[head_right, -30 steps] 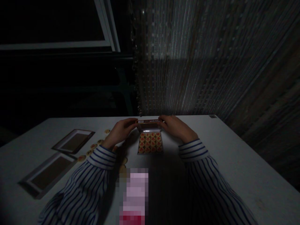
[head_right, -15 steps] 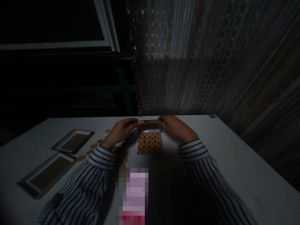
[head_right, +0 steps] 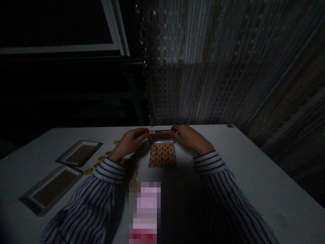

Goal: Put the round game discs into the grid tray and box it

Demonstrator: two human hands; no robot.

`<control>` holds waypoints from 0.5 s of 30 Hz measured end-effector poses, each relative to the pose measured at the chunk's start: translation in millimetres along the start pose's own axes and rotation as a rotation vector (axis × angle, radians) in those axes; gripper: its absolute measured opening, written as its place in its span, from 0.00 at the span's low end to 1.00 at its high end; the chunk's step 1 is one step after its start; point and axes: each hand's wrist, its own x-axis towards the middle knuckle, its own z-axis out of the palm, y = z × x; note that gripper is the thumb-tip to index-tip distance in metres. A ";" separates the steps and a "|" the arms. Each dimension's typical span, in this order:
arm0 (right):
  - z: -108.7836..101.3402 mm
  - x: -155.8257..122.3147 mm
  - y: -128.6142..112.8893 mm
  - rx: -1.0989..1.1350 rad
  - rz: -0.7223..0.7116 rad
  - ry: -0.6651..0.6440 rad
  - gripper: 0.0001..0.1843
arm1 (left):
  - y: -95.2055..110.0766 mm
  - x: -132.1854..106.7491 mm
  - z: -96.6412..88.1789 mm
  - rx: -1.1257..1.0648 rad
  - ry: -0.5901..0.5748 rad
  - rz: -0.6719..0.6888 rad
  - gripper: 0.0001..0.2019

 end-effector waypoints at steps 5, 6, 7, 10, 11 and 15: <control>-0.2 -0.8 -1.3 0.000 0.003 -0.009 0.16 | -0.3 -0.1 -0.3 0.009 0.011 0.013 0.15; -0.3 -0.9 -1.4 -0.002 0.001 -0.010 0.17 | -0.5 0.0 -0.2 0.008 0.011 0.012 0.15; -0.3 -1.1 -1.6 -0.003 -0.001 -0.012 0.17 | -0.8 0.1 -0.1 0.005 0.012 0.009 0.15; -0.5 -1.2 -1.3 -0.003 0.001 -0.013 0.17 | -1.4 0.2 0.2 -0.010 0.011 -0.003 0.16; -0.4 -1.1 -1.0 -0.002 0.002 -0.011 0.17 | -1.6 0.2 0.3 -0.013 0.010 -0.010 0.16; -0.1 -0.7 0.3 -0.012 0.001 -0.007 0.17 | -1.3 0.2 0.5 -0.021 0.008 -0.021 0.16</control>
